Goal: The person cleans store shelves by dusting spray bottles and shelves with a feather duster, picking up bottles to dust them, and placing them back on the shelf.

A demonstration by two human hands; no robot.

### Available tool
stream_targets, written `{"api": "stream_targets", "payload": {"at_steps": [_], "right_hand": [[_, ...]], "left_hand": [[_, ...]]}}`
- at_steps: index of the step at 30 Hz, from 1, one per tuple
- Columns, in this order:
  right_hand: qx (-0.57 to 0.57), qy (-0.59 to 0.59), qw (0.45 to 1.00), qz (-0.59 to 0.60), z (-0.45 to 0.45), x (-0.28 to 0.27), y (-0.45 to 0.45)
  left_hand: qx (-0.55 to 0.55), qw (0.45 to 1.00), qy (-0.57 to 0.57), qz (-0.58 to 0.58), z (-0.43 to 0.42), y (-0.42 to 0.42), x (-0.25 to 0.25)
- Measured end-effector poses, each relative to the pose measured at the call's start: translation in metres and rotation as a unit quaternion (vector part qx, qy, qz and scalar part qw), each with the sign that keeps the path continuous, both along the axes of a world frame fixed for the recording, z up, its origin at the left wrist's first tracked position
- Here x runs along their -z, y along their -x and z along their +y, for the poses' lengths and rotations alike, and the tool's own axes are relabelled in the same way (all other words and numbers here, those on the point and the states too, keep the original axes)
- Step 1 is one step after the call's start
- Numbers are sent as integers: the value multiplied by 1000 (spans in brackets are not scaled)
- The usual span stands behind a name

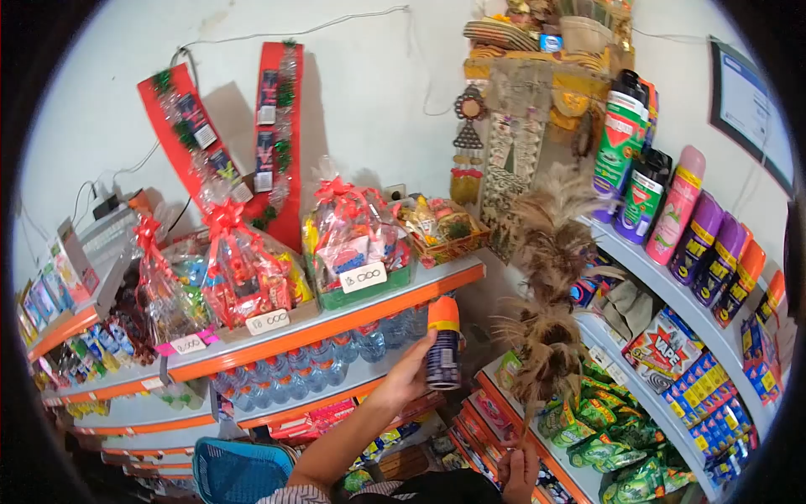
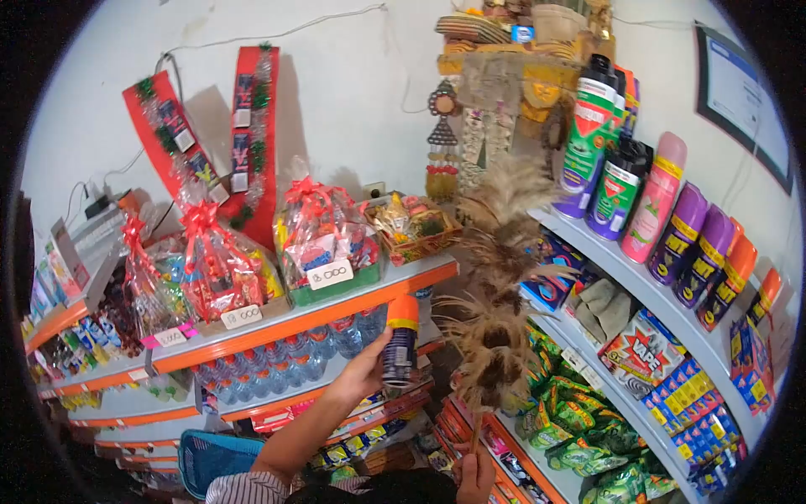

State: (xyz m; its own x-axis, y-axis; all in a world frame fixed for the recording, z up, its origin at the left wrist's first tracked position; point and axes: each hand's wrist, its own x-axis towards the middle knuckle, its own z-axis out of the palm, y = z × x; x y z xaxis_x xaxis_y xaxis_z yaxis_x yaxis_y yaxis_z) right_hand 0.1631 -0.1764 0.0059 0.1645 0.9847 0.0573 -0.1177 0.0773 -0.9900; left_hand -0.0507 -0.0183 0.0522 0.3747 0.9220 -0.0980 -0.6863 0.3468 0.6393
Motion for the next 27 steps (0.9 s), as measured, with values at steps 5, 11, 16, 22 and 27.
{"api": "stream_targets", "payload": {"at_steps": [5,11,16,22,27], "right_hand": [[-58,-72,994,-58,-6,-18,5],[-215,157,963,-37,-7,-17,5],[-161,115,980,-8,-6,-14,-1],[-149,96,972,-155,-11,5,8],[-110,89,979,-149,-13,4,9]], "left_hand": [[72,996,36,-48,3,-3,10],[-25,998,50,-13,-3,-9,-8],[-32,996,75,22,7,-6,4],[-58,993,102,10,3,-15,-10],[-80,992,56,76,-1,-13,-21]]}}
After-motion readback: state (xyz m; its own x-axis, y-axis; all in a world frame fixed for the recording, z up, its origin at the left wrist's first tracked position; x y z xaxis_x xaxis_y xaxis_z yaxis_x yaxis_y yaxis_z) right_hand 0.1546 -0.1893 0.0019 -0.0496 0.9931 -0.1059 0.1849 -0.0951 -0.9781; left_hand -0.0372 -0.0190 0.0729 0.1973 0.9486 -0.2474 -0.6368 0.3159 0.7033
